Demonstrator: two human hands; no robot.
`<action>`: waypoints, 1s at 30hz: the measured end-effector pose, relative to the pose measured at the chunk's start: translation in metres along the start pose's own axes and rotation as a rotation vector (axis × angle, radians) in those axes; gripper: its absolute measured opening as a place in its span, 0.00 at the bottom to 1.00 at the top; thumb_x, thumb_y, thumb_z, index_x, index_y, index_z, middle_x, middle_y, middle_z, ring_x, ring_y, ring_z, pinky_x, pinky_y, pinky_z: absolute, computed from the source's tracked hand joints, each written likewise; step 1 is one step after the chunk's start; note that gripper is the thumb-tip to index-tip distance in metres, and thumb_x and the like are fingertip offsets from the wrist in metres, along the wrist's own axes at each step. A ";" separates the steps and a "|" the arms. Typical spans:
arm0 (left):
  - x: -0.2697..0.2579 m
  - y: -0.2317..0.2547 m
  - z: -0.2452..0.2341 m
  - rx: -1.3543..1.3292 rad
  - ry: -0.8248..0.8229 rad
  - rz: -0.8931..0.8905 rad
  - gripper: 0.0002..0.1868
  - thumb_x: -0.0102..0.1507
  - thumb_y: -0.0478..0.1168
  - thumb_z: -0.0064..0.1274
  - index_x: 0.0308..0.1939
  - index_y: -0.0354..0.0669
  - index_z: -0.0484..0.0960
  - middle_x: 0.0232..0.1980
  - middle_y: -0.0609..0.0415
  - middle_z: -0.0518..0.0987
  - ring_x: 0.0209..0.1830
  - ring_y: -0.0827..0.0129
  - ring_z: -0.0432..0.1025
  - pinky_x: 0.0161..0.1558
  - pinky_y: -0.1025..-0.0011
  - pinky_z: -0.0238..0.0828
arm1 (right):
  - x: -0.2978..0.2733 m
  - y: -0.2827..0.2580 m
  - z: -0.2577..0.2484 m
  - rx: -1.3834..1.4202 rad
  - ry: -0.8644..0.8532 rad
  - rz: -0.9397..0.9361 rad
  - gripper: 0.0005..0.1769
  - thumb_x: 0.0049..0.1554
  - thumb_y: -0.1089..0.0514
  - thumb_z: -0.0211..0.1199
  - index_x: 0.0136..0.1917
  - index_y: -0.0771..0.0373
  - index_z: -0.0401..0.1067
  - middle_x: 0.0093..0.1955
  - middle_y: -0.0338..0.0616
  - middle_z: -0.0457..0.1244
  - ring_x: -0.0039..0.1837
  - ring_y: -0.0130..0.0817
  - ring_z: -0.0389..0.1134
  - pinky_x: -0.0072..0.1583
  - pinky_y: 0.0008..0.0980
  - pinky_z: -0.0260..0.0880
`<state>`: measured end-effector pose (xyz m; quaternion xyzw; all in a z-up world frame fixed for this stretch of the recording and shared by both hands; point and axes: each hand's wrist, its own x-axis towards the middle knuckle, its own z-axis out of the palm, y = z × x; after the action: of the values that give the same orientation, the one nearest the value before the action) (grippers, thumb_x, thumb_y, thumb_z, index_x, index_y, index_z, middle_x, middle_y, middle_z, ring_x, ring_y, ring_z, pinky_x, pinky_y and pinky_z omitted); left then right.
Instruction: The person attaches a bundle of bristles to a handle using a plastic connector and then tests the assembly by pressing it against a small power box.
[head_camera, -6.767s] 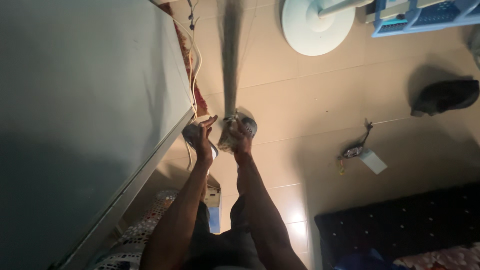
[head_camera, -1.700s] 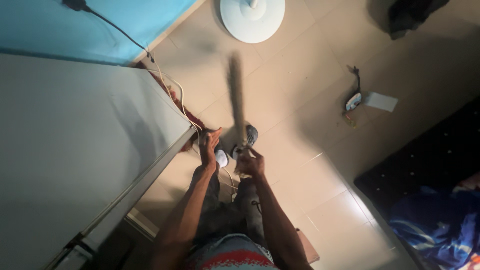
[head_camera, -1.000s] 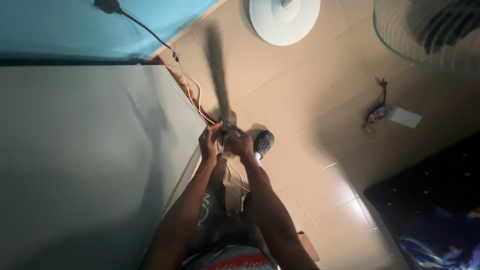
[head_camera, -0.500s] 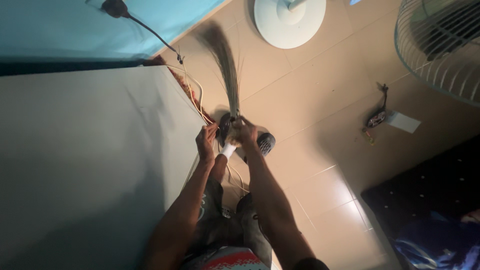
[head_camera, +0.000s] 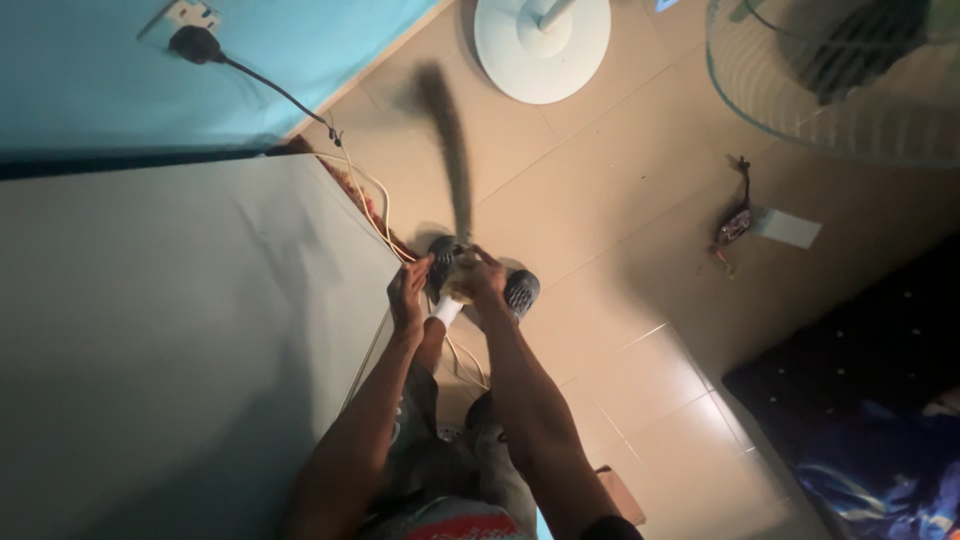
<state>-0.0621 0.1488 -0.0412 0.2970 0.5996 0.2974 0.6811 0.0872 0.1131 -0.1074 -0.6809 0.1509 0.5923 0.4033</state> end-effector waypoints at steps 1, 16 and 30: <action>-0.002 -0.001 0.000 -0.003 -0.013 -0.003 0.33 0.73 0.59 0.35 0.61 0.31 0.77 0.64 0.43 0.80 0.67 0.60 0.73 0.70 0.61 0.61 | -0.007 -0.002 -0.009 0.070 0.066 0.030 0.28 0.54 0.62 0.60 0.69 0.59 0.73 0.50 0.53 0.72 0.42 0.41 0.74 0.43 0.41 0.78; -0.030 -0.011 0.025 0.100 -0.189 0.016 0.36 0.72 0.62 0.35 0.58 0.31 0.81 0.62 0.42 0.81 0.66 0.56 0.73 0.69 0.60 0.62 | -0.040 0.066 -0.081 0.233 0.144 -0.052 0.31 0.51 0.63 0.68 0.69 0.66 0.73 0.45 0.51 0.71 0.40 0.40 0.71 0.40 0.38 0.74; -0.054 -0.044 0.040 0.177 -0.349 -0.042 0.36 0.71 0.63 0.38 0.60 0.31 0.80 0.61 0.42 0.82 0.64 0.58 0.74 0.65 0.63 0.63 | -0.112 0.102 -0.133 -0.130 0.156 -0.177 0.28 0.50 0.61 0.70 0.65 0.58 0.75 0.40 0.43 0.71 0.38 0.30 0.70 0.41 0.32 0.72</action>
<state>-0.0260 0.0771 -0.0360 0.3903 0.5024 0.1732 0.7518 0.0807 -0.0784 -0.0450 -0.7602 0.0824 0.5082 0.3962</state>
